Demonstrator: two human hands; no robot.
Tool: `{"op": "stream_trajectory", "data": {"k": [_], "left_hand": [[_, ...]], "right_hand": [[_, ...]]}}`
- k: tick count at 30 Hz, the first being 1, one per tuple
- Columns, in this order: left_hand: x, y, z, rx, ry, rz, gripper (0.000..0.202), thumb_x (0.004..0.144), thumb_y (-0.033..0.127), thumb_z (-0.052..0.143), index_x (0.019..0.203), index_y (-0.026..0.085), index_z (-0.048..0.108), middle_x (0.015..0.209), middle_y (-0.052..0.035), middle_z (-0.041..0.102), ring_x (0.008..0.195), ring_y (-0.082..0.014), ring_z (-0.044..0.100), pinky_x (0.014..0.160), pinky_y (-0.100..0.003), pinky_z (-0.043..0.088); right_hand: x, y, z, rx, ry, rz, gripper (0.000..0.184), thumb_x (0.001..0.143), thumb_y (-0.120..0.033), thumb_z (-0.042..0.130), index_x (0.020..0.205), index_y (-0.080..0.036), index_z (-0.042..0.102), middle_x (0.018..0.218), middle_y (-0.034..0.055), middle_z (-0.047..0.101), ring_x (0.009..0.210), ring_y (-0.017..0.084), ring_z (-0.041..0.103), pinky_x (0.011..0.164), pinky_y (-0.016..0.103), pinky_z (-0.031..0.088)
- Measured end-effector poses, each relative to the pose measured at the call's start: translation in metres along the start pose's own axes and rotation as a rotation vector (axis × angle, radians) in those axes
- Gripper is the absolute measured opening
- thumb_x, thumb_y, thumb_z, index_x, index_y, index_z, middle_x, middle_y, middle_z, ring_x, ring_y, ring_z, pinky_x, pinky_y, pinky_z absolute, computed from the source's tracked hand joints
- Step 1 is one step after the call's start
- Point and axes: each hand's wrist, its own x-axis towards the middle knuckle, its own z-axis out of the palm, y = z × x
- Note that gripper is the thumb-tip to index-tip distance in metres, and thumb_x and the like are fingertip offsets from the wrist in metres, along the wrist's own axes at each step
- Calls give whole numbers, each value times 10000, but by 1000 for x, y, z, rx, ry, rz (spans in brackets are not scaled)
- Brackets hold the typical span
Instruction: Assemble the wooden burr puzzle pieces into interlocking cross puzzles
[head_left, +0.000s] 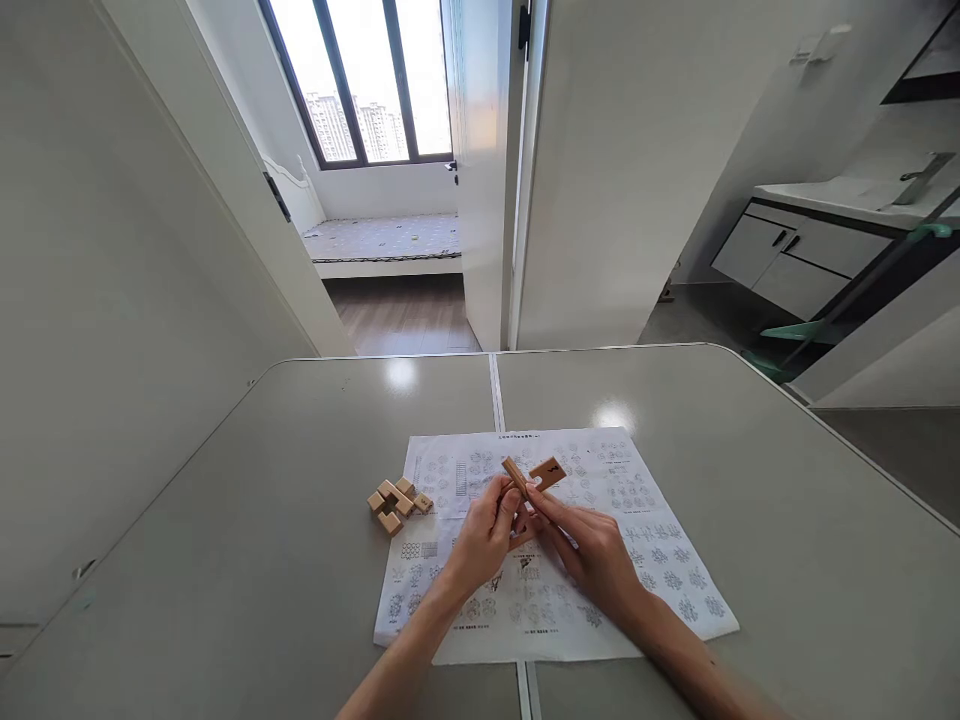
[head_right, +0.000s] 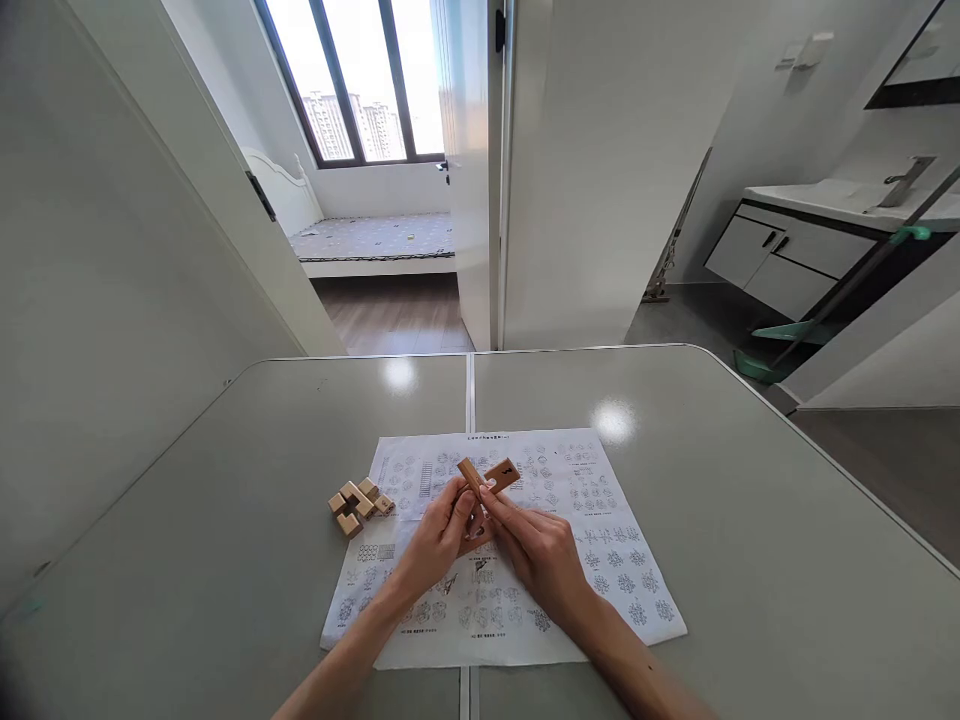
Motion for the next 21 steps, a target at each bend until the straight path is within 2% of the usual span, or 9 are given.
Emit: {"op": "stream_trajectory", "data": {"k": [5, 9, 12, 16, 19, 21], "left_hand": [[0, 3, 2, -54, -19, -13, 408, 1025, 593, 492, 887, 209, 477, 707, 48, 468, 602, -101, 392, 554, -203, 417], [0, 5, 1, -95, -14, -22, 400, 1036, 586, 479, 934, 200, 503, 704, 54, 451, 608, -98, 394, 568, -198, 422], [-1, 5, -2, -102, 4, -24, 375, 1055, 554, 465, 974, 193, 525, 708, 51, 475, 601, -94, 412, 571, -197, 420], [0, 1, -5, -98, 65, -6, 366, 1060, 534, 470, 933, 194, 513, 684, 48, 521, 546, -80, 406, 517, -194, 366], [1, -2, -5, -131, 79, -3, 367, 1054, 541, 477, 925, 198, 496, 674, 57, 533, 488, -62, 362, 472, -192, 322], [1, -2, -4, -136, 85, -4, 371, 1047, 550, 488, 932, 198, 498, 673, 60, 538, 465, -55, 358, 458, -192, 315]], "right_hand": [[2, -2, -1, 31, -2, 30, 600, 1064, -144, 522, 1605, -379, 412, 1417, 53, 693, 1049, 230, 794, 830, 326, 652], [3, -2, -1, 60, -26, 77, 536, 1058, -192, 555, 1559, -368, 484, 1342, 54, 742, 1050, 250, 785, 855, 372, 641], [3, -4, -3, 87, -10, 172, 448, 1039, -256, 607, 1476, -325, 536, 1206, 68, 789, 959, 260, 783, 774, 386, 641], [5, -6, -7, 162, 48, 346, 277, 1021, -312, 631, 1285, -282, 554, 1180, 86, 763, 917, 250, 756, 764, 394, 631], [8, -5, -10, 154, -44, 320, 207, 1006, -317, 650, 1199, -272, 591, 1217, 96, 723, 1040, 274, 715, 879, 438, 609], [11, -4, -11, 128, -160, 237, 261, 983, -309, 688, 1228, -273, 605, 1279, 105, 685, 1165, 304, 658, 969, 477, 576]]}}
